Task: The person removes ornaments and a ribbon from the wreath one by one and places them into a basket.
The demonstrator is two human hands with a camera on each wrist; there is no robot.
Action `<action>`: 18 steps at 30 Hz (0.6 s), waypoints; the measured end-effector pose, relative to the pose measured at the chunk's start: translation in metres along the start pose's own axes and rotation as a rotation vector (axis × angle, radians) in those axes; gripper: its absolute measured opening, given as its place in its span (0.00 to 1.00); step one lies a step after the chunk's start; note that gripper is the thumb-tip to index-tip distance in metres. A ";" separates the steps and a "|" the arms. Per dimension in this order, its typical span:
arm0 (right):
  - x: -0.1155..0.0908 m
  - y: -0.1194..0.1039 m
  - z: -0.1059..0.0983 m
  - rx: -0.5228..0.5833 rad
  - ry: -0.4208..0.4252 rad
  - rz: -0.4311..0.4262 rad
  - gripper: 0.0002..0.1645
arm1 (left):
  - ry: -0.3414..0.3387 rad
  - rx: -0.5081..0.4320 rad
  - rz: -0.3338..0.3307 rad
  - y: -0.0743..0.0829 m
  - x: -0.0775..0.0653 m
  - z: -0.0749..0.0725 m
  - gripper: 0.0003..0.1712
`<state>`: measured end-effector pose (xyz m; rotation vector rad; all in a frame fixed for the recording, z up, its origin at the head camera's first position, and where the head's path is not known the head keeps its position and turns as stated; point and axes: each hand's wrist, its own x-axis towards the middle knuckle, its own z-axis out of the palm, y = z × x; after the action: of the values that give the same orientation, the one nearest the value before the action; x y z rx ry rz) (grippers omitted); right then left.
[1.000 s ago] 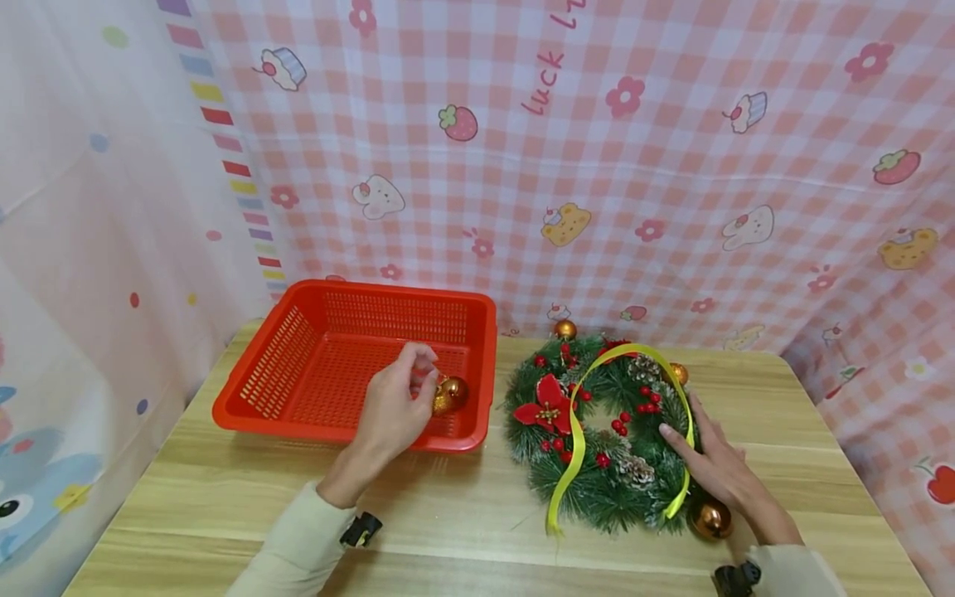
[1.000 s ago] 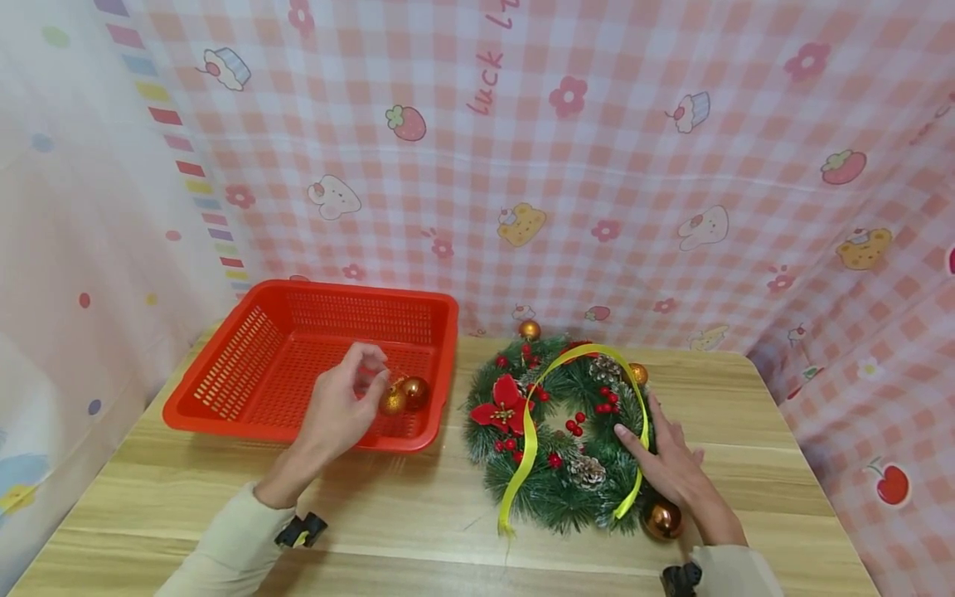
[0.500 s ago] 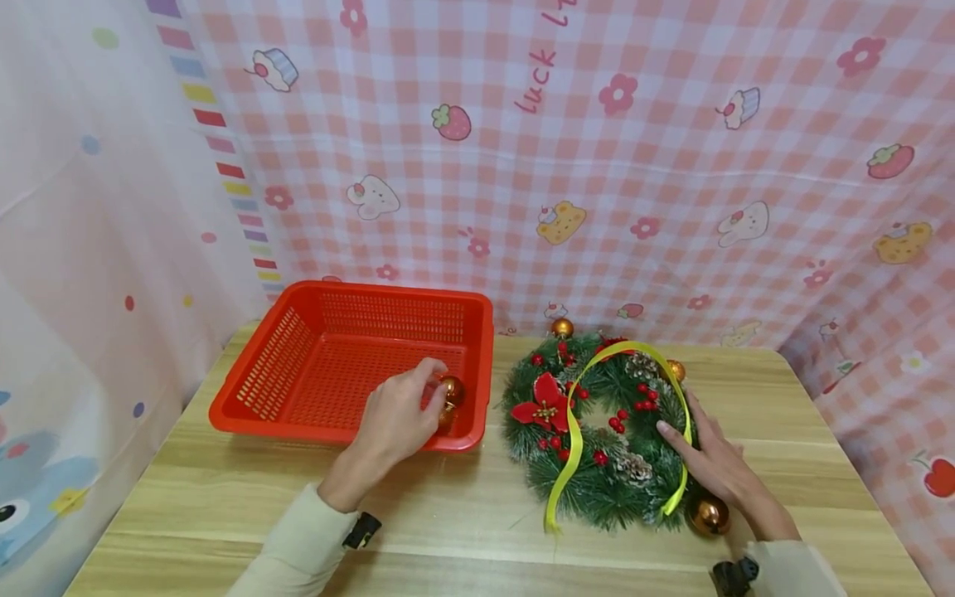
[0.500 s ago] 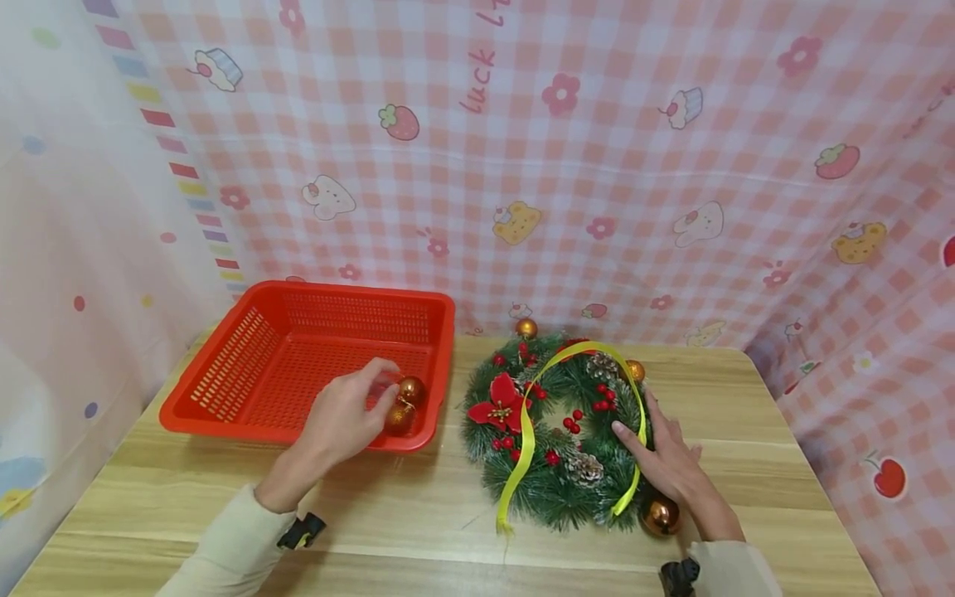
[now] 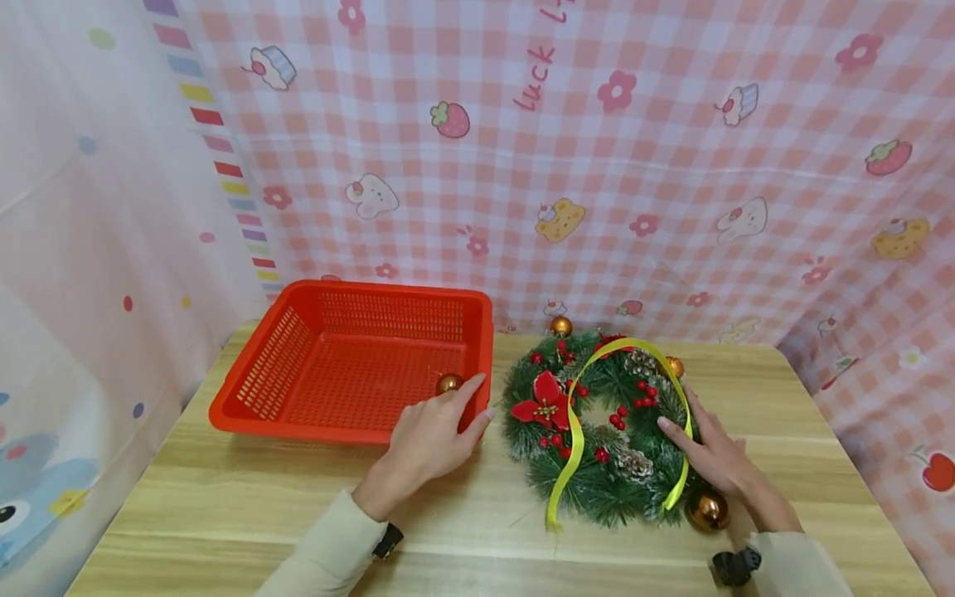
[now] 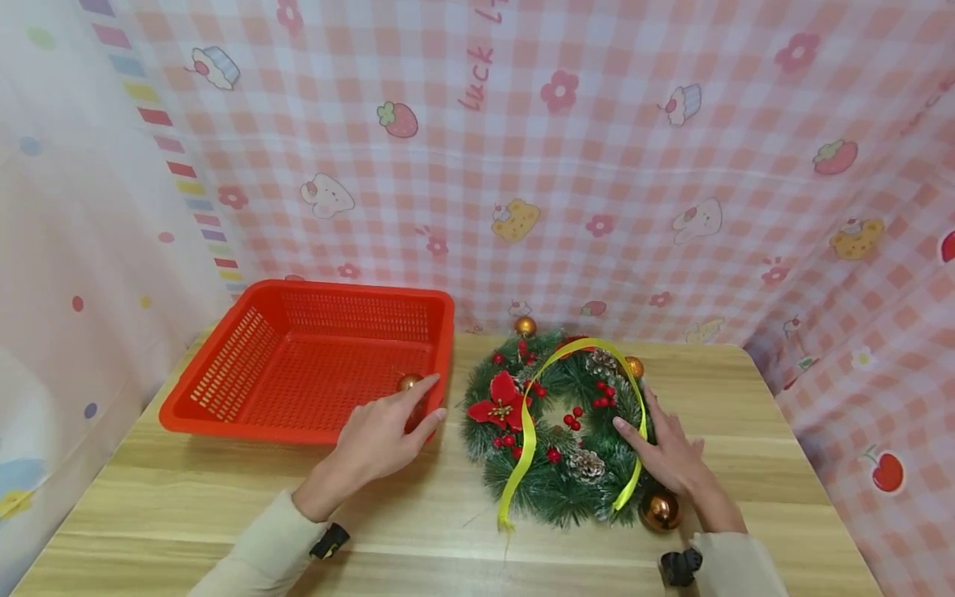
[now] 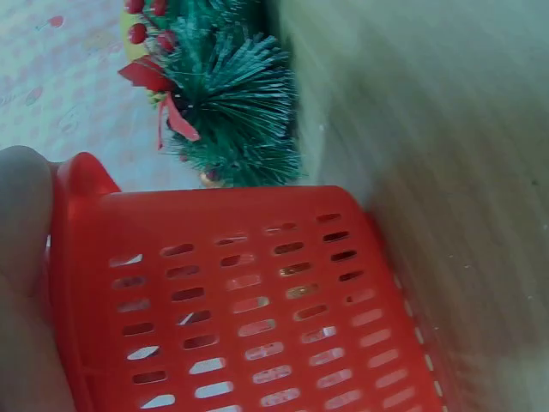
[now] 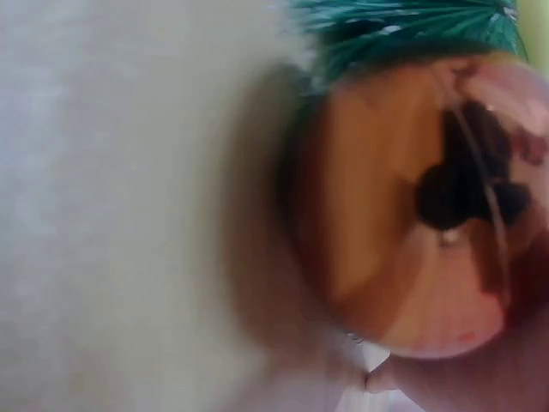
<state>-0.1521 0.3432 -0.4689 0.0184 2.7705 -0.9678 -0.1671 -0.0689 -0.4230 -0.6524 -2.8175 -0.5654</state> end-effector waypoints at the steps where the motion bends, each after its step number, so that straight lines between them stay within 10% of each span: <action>1: 0.001 0.000 -0.001 -0.003 -0.003 -0.002 0.50 | -0.006 0.016 -0.003 0.000 0.000 0.001 0.33; 9: 0.000 -0.009 -0.017 -0.083 0.012 -0.008 0.52 | -0.082 0.069 -0.068 0.002 0.002 0.004 0.37; 18: -0.023 -0.077 -0.005 -0.139 0.275 -0.208 0.51 | -0.096 0.112 -0.080 0.003 0.002 0.006 0.39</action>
<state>-0.1368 0.2872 -0.4130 -0.1739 3.1379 -0.8737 -0.1679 -0.0639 -0.4268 -0.5624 -2.9503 -0.3960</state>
